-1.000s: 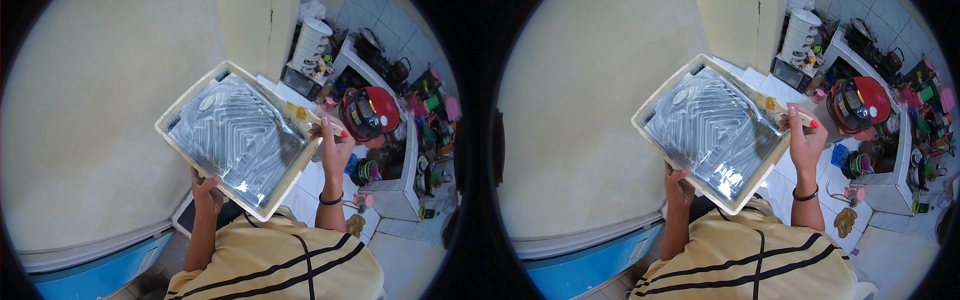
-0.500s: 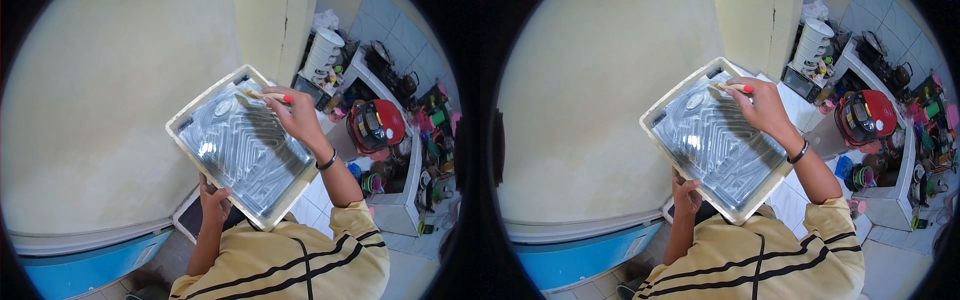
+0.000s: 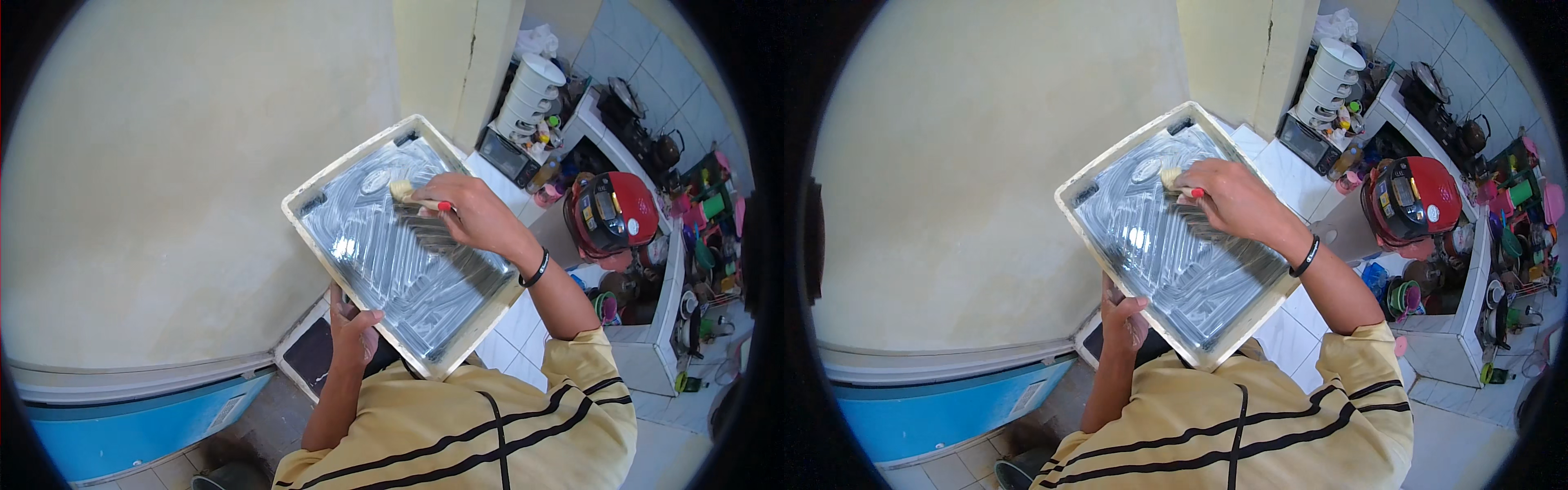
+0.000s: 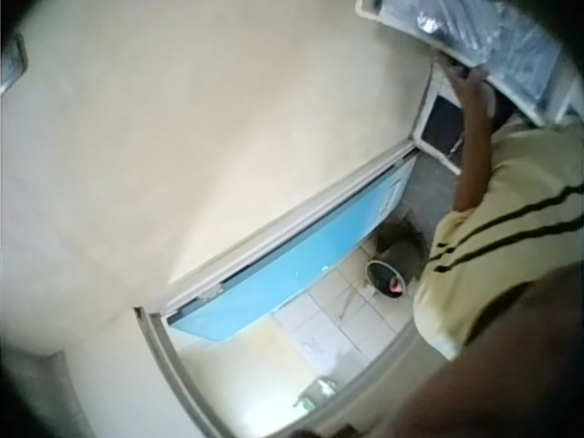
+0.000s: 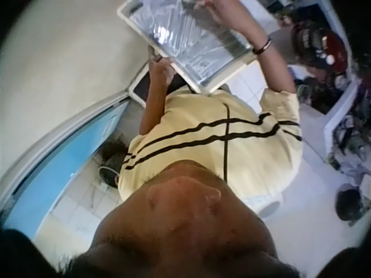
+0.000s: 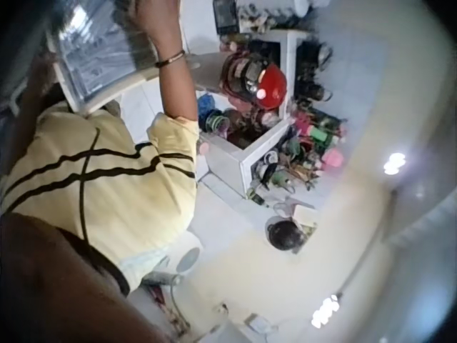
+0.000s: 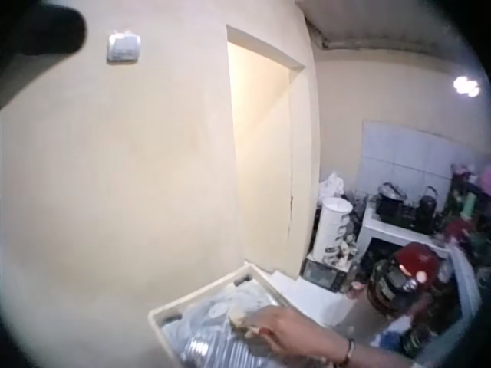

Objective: The person paints a wall and a door frame with a paint brush, dipping the brush into a paint tray to load it with paint.

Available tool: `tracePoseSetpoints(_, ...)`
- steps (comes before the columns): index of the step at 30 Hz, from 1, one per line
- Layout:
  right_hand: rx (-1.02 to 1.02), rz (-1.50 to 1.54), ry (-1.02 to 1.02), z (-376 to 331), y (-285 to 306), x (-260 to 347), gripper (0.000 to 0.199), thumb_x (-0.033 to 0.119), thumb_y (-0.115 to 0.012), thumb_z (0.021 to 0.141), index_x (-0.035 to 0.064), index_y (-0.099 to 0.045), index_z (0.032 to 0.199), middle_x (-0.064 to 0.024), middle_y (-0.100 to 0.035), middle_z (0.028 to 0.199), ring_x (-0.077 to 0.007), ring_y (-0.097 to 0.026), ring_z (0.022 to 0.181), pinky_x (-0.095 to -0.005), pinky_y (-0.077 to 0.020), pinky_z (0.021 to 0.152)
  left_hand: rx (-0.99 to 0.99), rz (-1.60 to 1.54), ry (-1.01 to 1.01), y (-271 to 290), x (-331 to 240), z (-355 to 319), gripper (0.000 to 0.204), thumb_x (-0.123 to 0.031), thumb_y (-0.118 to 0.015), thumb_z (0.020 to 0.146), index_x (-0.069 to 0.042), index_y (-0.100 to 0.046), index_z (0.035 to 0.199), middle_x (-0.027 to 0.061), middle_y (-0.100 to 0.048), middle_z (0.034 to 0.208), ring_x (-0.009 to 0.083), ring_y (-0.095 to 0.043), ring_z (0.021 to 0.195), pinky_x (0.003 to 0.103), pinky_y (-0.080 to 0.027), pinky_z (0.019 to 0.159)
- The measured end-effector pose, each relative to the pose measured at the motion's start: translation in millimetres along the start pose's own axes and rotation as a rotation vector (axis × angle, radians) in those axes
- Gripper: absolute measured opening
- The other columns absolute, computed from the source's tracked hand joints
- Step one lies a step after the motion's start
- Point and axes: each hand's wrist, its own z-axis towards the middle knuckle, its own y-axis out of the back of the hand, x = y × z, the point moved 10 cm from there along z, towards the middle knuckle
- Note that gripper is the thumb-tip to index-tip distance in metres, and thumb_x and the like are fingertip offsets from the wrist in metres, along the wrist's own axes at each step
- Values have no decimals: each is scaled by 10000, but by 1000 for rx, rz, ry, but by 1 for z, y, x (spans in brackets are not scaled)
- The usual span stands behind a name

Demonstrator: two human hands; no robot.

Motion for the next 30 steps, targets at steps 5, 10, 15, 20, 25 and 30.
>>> tracePoseSetpoints(5,-62,240,-113,-5,12,-6,173,-4,-628,822,-9,-685,986,-153,-696,936,-315,-664,825,-367,-518,766,-32,-10,7,4,0,-2,919,82,-603,600,-20,-264,1448,151,-485,1296,287,-512,1221,405,-386,1082)
tracePoseSetpoints(10,-338,121,-295,-9,47,-36,146,63,-653,856,2,-697,980,-168,-698,894,-343,-663,759,-351,-522,696,-24,-15,31,4,10,-1,907,88,-609,603,-24,-268,1436,156,-498,1272,291,-517,1211,411,-393,1072)
tracePoseSetpoints(15,-213,-92,43,3,5,-12,301,-53,-608,724,-1,-640,1019,-196,-642,921,-379,-617,864,-413,-503,764,-18,-2,11,0,8,6,878,104,-614,606,-39,-294,1411,163,-525,1241,293,-544,1176,418,-426,1041)
tracePoseSetpoints(20,48,45,66,7,-34,9,341,-54,-594,717,3,-647,1049,-189,-663,1013,-377,-622,974,-418,-504,854,-216,-19,56,36,22,-6,819,167,-600,602,-76,-401,1359,126,-568,1213,264,-594,1089,389,-519,884)
tracePoseSetpoints(25,-99,420,-191,-8,-8,-40,183,27,-538,880,-66,-671,963,-157,-682,972,-252,-663,851,-346,-531,759,-233,-20,-43,32,46,12,974,109,-668,687,-23,-180,1519,141,-565,1226,184,-601,973,314,-525,767)
tracePoseSetpoints(30,-72,773,-16,-3,-60,-192,238,80,-539,967,-83,-620,1121,-137,-669,934,-179,-641,768,-292,-534,655,-401,-3,-96,48,40,3,1024,75,-666,729,-3,-42,1537,133,-619,1036,175,-608,803,295,-488,782)
